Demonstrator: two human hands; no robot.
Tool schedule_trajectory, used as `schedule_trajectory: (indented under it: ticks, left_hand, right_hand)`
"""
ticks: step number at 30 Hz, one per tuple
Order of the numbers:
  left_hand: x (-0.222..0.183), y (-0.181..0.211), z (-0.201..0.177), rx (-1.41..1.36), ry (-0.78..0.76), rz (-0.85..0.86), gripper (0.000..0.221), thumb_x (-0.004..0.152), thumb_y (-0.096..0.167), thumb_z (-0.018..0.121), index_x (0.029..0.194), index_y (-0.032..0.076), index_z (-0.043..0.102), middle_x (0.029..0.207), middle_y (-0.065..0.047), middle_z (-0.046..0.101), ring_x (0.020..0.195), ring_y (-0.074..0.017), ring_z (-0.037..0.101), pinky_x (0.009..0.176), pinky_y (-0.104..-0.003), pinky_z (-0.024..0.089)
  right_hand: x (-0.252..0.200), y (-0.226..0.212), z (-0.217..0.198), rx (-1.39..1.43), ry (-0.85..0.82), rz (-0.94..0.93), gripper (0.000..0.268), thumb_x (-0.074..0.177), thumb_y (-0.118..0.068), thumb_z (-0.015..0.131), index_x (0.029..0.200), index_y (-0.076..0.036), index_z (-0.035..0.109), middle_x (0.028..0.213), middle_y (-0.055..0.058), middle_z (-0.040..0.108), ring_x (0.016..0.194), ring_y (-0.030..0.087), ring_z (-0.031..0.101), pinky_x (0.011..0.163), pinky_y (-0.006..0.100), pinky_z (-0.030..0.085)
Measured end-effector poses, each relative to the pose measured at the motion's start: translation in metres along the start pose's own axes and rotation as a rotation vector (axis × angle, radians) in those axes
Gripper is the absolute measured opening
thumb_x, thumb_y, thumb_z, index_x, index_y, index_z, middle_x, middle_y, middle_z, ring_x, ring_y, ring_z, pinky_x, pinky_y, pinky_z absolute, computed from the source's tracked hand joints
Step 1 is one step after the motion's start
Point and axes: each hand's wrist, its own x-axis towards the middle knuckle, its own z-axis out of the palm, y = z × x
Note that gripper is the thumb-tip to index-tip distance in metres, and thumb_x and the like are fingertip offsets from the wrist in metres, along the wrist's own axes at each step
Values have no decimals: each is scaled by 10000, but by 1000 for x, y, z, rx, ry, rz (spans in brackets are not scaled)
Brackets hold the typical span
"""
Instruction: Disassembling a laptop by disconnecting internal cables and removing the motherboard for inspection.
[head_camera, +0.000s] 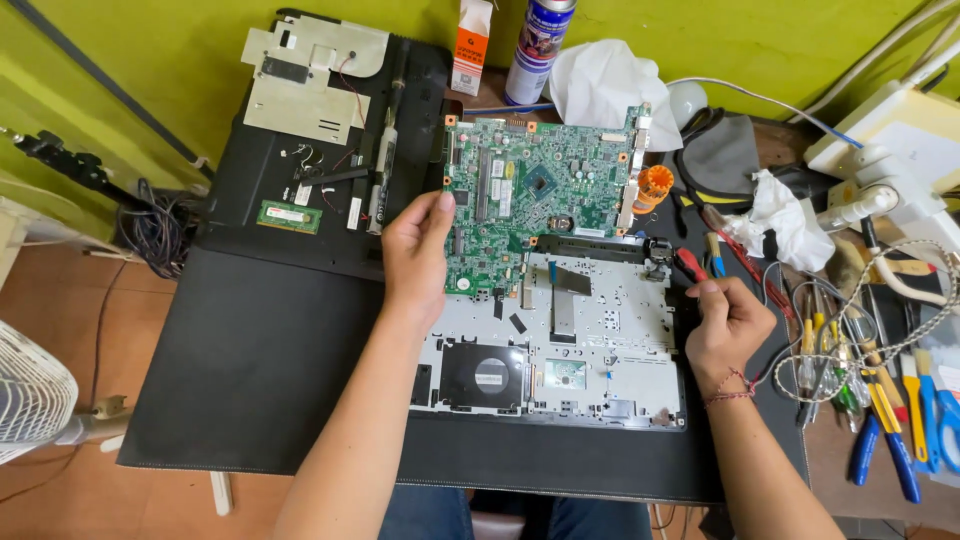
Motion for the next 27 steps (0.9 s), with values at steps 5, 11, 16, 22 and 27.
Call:
schedule_trajectory:
  ticks: [5,11,16,22,27]
  left_hand:
    - [0,-1,-5,-22,-21,-26,163,1034,255,675,1080,128,766,896,52,728,897,-20,620,932,-268,517]
    - [-5,11,-7,-109,-95,-36,227,980,221,739,1159,83,747,989,3,766,981,-31,630,980,-291,525]
    - [-1,15,-14,-124,-84,-75,200,978,208,736,1139,91,750,960,3,780,956,-35,671,966,-265,530]
    - [-36,51,1,-125,27,-104,197,1017,163,675,1193,75,694,934,-2,714,872,-94,657,870,-271,542]
    - [-103,59,6,-211,42,-212,353,986,95,667,1325,15,612,989,-91,704,896,-156,686,849,-340,596]
  right_hand:
    - [3,-7,4,-39,14,32,298,1038,-256,649,793,-104,725,484,49,363,527,115,349,536,314,344]
    - [5,-10,8,-49,-9,67,307,1013,-309,650,765,-146,730,463,62,376,500,122,362,509,301,337]
    - [6,-12,10,-43,-33,67,311,998,-274,653,725,-138,717,446,83,387,445,145,353,478,315,338]
    - [5,-13,7,-9,87,20,310,1059,-220,634,783,-132,744,486,85,426,470,157,386,529,314,369]
    - [-12,-88,8,56,13,87,342,1079,-227,585,800,-124,753,483,62,476,497,153,412,559,314,414]
